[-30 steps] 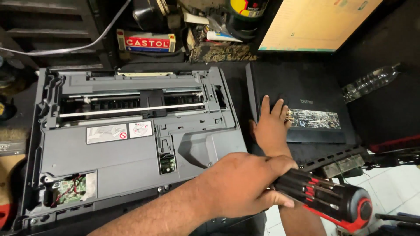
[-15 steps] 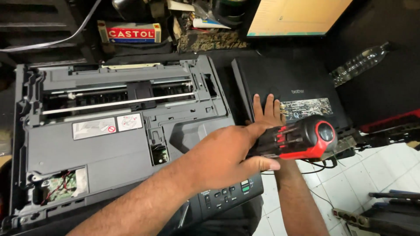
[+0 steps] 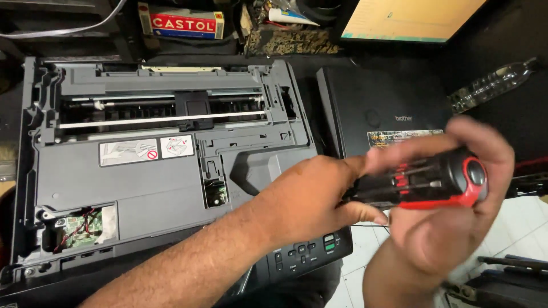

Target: The person uses a red and black multi-bit screwdriver to remove screws from the top and front panels of a Brother DCP-J125 printer. They detach the control panel assembly and place it aside, then continue to unscrew fasteners from the printer's chassis.

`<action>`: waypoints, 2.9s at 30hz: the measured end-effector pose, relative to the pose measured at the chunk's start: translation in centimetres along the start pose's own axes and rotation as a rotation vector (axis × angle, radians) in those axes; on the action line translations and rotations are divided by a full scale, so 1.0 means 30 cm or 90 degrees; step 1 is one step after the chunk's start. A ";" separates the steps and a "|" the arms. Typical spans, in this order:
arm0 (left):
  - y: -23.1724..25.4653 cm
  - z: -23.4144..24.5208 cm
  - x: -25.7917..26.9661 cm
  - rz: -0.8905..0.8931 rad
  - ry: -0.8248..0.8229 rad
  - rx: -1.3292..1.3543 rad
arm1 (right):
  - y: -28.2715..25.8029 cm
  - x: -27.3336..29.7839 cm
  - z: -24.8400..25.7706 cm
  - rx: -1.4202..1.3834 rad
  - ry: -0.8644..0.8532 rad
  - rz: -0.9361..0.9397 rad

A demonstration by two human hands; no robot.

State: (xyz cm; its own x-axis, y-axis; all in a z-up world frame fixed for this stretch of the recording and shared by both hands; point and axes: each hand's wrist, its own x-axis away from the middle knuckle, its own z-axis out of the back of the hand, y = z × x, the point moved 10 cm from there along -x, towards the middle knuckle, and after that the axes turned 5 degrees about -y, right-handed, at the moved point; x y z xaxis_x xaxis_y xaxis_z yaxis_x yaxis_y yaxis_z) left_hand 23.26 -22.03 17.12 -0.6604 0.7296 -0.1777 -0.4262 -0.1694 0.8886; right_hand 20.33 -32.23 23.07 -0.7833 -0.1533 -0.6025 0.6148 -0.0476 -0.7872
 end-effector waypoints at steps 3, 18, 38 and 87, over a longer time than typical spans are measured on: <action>-0.012 0.012 0.007 -0.032 0.039 -0.010 | -0.019 -0.014 -0.018 0.044 0.008 0.106; -0.059 0.001 -0.004 0.111 -0.101 0.076 | 0.024 -0.128 -0.108 -0.320 -0.450 0.087; 0.019 0.026 -0.001 0.091 -0.011 0.009 | -0.024 -0.055 0.177 0.274 -0.141 -0.044; 0.130 0.078 -0.040 -0.209 0.007 0.114 | -0.129 -0.087 0.010 0.754 -0.552 -0.005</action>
State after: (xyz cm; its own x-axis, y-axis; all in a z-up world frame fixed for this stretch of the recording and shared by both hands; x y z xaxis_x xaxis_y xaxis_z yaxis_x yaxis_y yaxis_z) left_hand 23.86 -22.01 21.78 -0.5136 0.7179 -0.4698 -0.5028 0.1919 0.8429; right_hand 20.02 -31.94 27.72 -0.7506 -0.6608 0.0034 0.6605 -0.7501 0.0332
